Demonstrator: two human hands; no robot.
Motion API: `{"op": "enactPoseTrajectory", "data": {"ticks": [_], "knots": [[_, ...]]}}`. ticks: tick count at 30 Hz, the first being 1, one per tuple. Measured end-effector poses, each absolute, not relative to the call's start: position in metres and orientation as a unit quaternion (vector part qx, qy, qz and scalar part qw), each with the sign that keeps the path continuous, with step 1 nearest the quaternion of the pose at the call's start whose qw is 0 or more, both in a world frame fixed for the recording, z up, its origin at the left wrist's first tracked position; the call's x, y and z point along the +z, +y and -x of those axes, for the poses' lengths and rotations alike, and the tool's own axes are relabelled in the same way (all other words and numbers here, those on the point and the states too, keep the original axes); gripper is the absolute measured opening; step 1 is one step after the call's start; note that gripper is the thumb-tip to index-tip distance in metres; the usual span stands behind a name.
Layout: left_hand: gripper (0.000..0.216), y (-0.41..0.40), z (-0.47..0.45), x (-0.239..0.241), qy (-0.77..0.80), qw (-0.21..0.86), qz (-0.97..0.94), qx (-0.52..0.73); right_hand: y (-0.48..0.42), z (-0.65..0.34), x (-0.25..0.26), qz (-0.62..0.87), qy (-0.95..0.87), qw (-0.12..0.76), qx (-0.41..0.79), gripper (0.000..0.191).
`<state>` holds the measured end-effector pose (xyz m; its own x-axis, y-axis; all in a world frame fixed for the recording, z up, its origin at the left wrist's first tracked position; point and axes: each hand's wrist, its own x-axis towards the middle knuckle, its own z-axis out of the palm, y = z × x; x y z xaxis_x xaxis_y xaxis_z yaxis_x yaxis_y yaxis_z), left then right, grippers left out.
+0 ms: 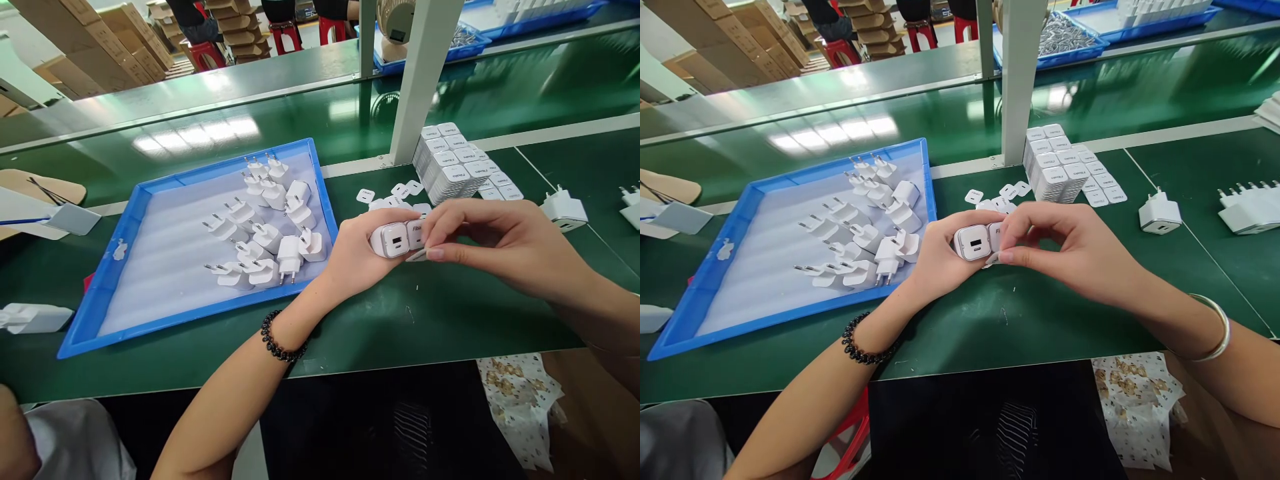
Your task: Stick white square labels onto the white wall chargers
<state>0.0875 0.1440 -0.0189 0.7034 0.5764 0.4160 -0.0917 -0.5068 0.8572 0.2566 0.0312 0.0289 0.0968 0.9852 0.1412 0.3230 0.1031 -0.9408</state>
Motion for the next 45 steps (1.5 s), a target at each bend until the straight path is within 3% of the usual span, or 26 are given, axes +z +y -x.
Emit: {"op": "enactPoseTrajectory", "data": {"ticks": [11, 45], "knots": [[0.023, 0.140, -0.088, -0.019, 0.125, 0.446, -0.816, 0.345, 0.035, -0.248, 0.025, 0.547, -0.451, 0.504, 0.493, 0.027], [0.024, 0.141, -0.087, -0.023, 0.136, 0.391, -0.842, 0.345, 0.036, -0.242, 0.012, 0.605, -0.517, 0.496, 0.347, 0.034]]}}
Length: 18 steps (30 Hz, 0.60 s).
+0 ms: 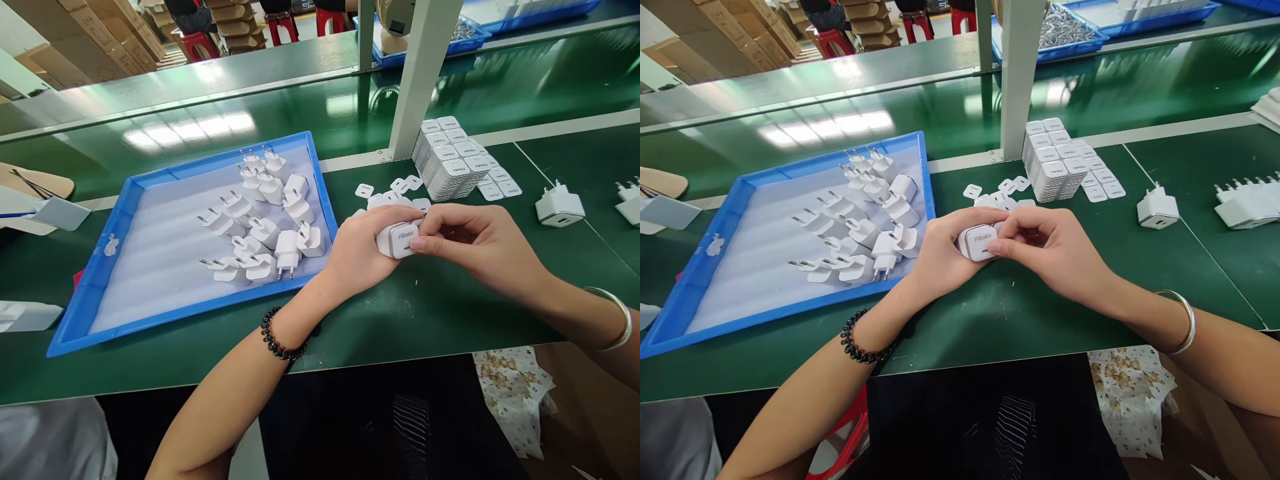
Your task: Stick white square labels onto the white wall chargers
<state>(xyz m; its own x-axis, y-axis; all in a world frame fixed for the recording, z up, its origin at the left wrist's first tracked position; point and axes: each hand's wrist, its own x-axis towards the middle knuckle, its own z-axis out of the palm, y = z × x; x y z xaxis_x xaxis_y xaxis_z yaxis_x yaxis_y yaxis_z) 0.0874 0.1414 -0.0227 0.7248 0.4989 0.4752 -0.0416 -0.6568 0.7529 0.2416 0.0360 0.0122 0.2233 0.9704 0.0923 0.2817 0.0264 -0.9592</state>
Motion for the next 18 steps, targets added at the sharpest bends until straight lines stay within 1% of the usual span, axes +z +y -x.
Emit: {"op": "enactPoseTrajectory", "data": {"ticks": [8, 15, 18], "knots": [[0.024, 0.1405, -0.0877, -0.0213, 0.141, 0.391, -0.842, 0.342, 0.0361, -0.2398, 0.0133, 0.618, -0.522, 0.482, 0.337, 0.037], [0.023, 0.1405, -0.0884, -0.0203, 0.125, 0.389, -0.845, 0.344, 0.0357, -0.2398, 0.0132, 0.619, -0.527, 0.479, 0.331, 0.035], [0.024, 0.1410, -0.0889, -0.0207, 0.118, 0.384, -0.849, 0.344, 0.0358, -0.2402, 0.0132, 0.625, -0.530, 0.470, 0.327, 0.037]]}}
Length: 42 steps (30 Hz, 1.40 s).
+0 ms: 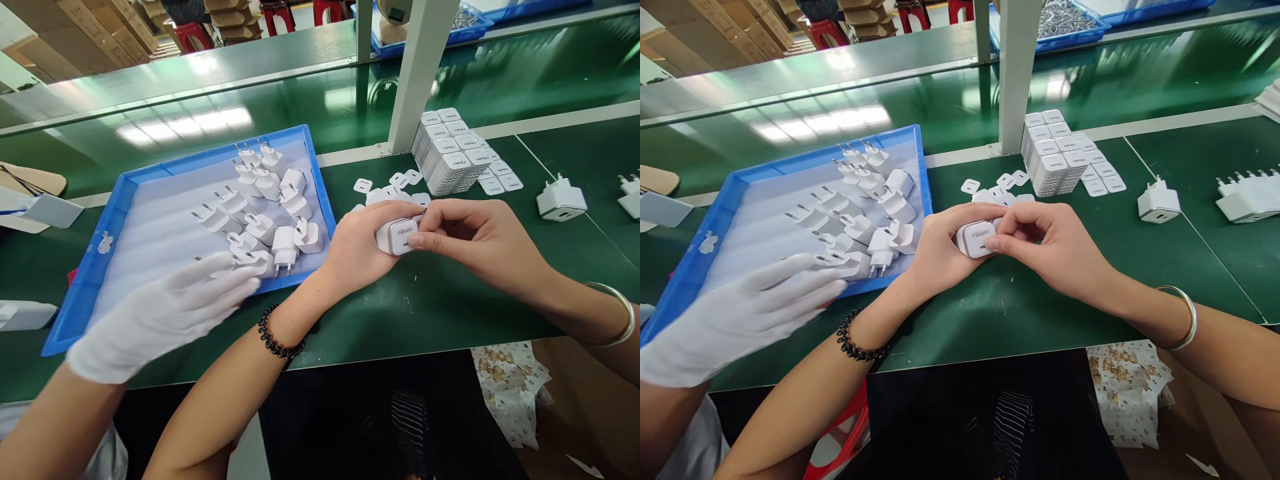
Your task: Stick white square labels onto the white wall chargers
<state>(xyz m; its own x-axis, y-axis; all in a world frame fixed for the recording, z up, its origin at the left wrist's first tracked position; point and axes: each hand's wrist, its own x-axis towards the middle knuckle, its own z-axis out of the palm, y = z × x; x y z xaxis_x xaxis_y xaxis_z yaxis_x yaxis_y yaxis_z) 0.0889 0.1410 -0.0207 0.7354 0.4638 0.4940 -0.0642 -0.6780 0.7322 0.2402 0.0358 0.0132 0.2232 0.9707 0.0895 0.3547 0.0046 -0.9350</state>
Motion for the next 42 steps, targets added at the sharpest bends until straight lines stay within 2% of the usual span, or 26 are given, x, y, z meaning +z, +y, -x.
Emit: {"op": "enactPoseTrajectory", "data": {"ticks": [13, 21, 42], "knots": [[0.022, 0.1412, -0.0899, -0.0201, 0.133, 0.390, -0.849, 0.332, 0.0330, -0.2388, 0.0105, 0.636, -0.563, 0.450, 0.277, 0.028], [0.026, 0.1386, -0.0884, -0.0168, 0.157, 0.407, -0.846, 0.308, 0.0332, -0.2335, 0.0108, 0.624, -0.603, 0.455, 0.200, 0.024], [0.031, 0.1366, -0.0917, -0.0186, 0.173, 0.483, -0.809, 0.287, 0.0302, -0.2306, 0.0127, 0.636, -0.613, 0.430, 0.188, 0.028]]}}
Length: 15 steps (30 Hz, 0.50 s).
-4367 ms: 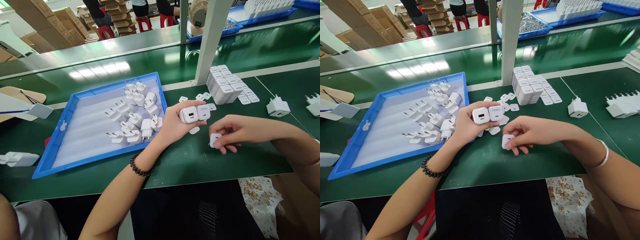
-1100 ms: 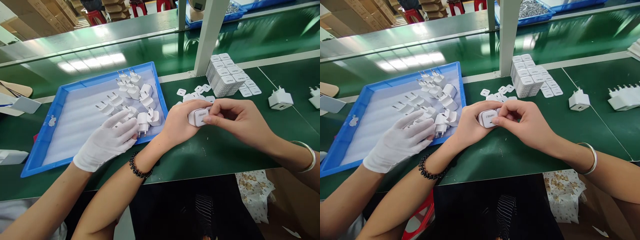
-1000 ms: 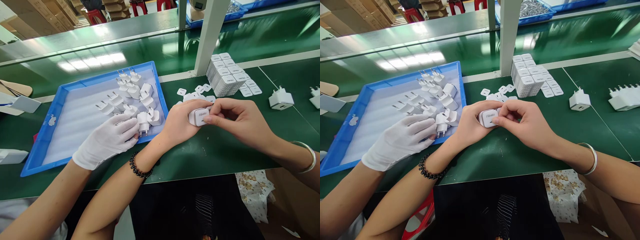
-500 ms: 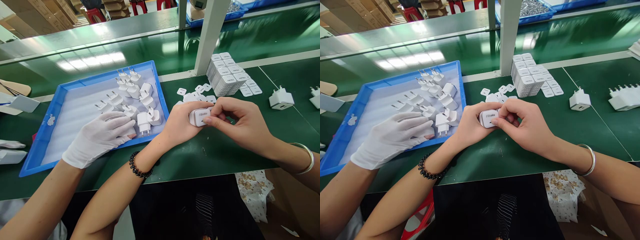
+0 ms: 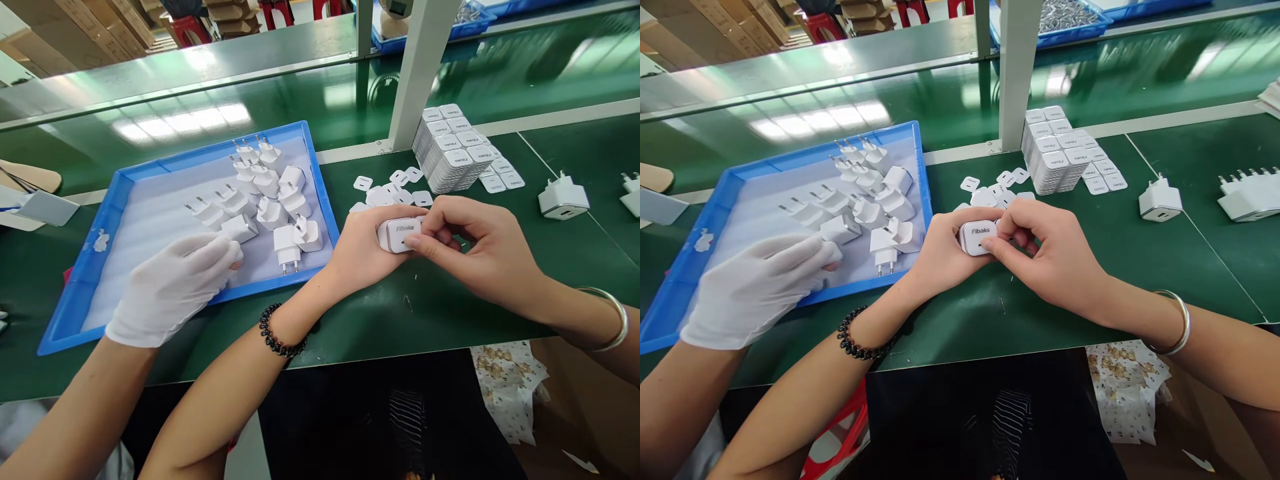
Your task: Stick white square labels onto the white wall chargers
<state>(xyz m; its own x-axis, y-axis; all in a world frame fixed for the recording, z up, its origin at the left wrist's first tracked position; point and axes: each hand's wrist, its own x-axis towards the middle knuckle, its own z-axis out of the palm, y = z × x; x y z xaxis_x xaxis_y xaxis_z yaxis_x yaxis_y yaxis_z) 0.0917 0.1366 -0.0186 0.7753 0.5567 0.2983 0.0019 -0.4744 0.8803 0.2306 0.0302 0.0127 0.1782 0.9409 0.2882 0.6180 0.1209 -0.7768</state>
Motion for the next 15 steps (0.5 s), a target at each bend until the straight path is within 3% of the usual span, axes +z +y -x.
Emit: {"op": "enactPoseTrajectory", "data": {"ticks": [15], "knots": [[0.028, 0.1365, -0.0921, -0.0197, 0.167, 0.485, -0.806, 0.294, 0.0321, -0.2342, 0.0106, 0.634, -0.628, 0.409, 0.191, 0.027]]}}
